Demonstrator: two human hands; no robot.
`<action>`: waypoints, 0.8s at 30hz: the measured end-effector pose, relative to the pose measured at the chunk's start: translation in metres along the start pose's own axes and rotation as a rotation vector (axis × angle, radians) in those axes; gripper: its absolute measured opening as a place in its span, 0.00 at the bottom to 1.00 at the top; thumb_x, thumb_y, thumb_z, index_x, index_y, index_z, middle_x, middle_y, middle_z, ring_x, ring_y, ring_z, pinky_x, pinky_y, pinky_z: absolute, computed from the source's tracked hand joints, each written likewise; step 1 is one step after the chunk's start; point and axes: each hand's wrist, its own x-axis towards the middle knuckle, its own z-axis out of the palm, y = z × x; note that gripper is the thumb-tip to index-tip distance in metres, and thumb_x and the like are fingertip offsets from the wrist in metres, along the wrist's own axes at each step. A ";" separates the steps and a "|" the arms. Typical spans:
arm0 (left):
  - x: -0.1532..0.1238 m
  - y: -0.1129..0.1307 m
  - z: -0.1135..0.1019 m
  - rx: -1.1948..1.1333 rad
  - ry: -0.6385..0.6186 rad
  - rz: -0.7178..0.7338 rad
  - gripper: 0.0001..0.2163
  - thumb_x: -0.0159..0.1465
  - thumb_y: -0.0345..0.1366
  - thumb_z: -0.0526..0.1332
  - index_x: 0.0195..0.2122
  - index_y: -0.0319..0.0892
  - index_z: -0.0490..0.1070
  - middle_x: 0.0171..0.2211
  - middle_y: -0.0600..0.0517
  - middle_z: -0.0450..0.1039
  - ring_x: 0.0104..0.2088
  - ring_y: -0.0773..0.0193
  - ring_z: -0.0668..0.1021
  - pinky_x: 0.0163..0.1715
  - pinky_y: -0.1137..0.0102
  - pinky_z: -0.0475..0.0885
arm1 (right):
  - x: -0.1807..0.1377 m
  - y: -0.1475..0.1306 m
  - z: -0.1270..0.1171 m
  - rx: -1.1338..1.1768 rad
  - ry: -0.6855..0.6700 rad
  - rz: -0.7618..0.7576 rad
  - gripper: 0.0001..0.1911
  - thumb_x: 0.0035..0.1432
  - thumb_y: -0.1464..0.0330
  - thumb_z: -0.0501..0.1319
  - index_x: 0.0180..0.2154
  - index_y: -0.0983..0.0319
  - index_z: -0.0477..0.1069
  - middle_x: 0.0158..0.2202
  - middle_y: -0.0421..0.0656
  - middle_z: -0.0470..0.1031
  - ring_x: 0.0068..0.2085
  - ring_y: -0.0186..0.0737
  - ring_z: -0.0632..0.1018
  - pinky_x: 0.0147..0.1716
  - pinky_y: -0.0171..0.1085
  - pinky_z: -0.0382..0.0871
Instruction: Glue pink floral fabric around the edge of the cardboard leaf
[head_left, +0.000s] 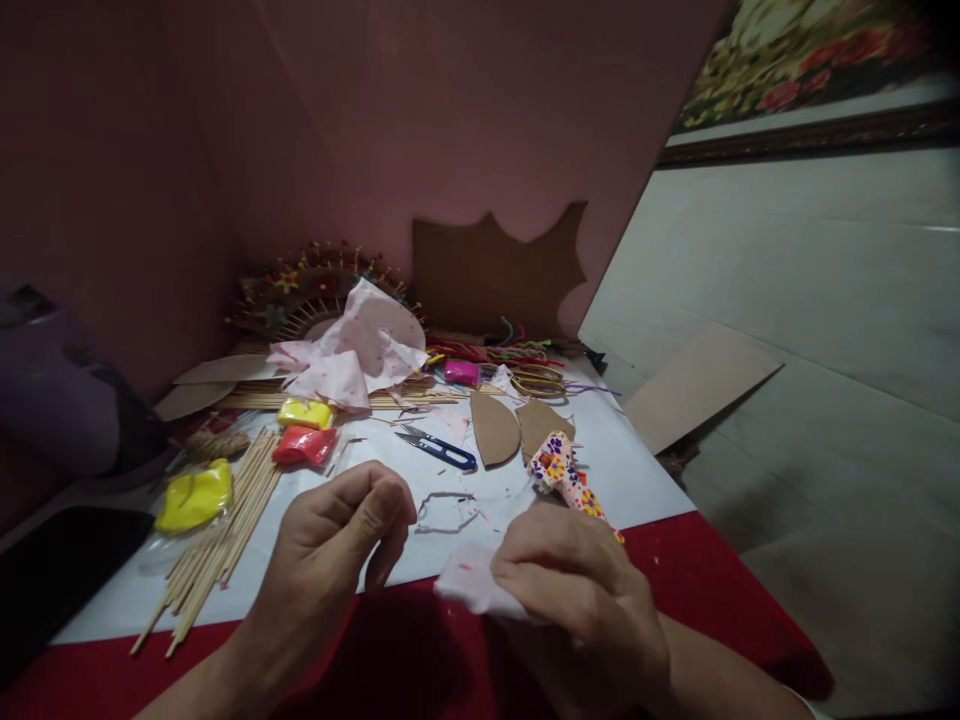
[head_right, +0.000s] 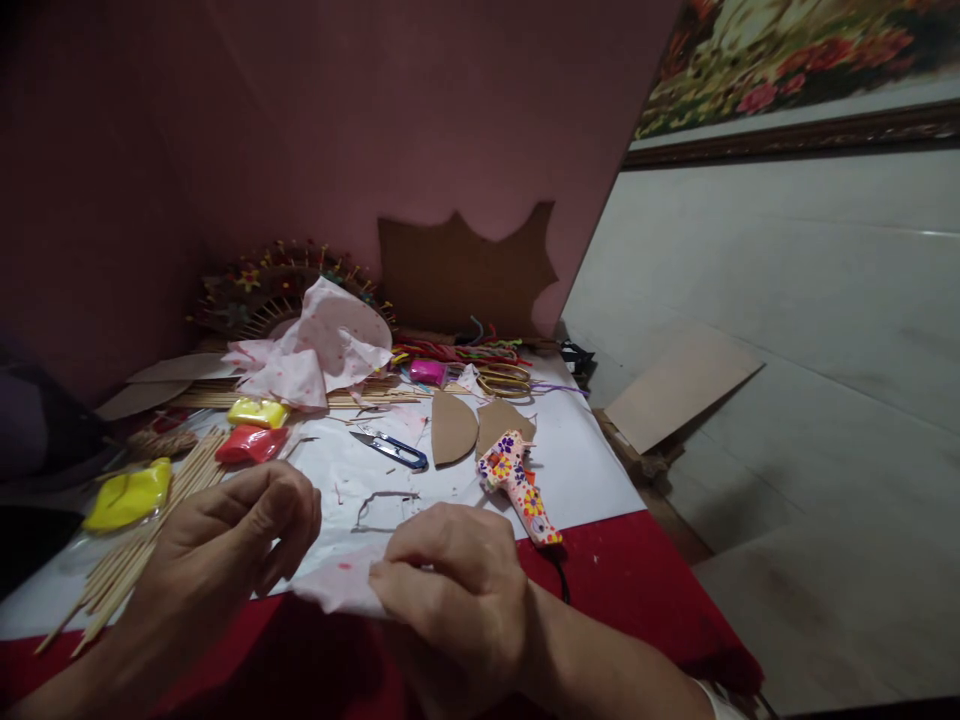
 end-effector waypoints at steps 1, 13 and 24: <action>-0.001 0.000 0.001 0.011 0.000 -0.001 0.14 0.63 0.43 0.58 0.22 0.43 0.68 0.13 0.60 0.60 0.15 0.72 0.60 0.16 0.76 0.56 | -0.001 0.001 0.000 -0.032 0.004 -0.043 0.15 0.54 0.76 0.57 0.44 0.61 0.67 0.29 0.45 0.73 0.28 0.38 0.74 0.26 0.37 0.69; -0.014 -0.001 0.002 0.199 -0.157 0.025 0.17 0.55 0.37 0.67 0.47 0.53 0.74 0.45 0.51 0.77 0.45 0.53 0.76 0.44 0.67 0.70 | 0.002 -0.002 0.011 0.265 0.009 0.386 0.09 0.57 0.74 0.59 0.41 0.62 0.69 0.31 0.44 0.73 0.31 0.37 0.74 0.30 0.36 0.68; -0.005 -0.006 0.014 -0.122 -0.250 -0.187 0.11 0.60 0.36 0.63 0.43 0.45 0.78 0.36 0.50 0.79 0.36 0.58 0.78 0.38 0.68 0.73 | -0.002 0.008 0.017 -0.090 -0.029 0.262 0.18 0.55 0.77 0.57 0.47 0.59 0.67 0.39 0.46 0.66 0.36 0.39 0.72 0.32 0.38 0.70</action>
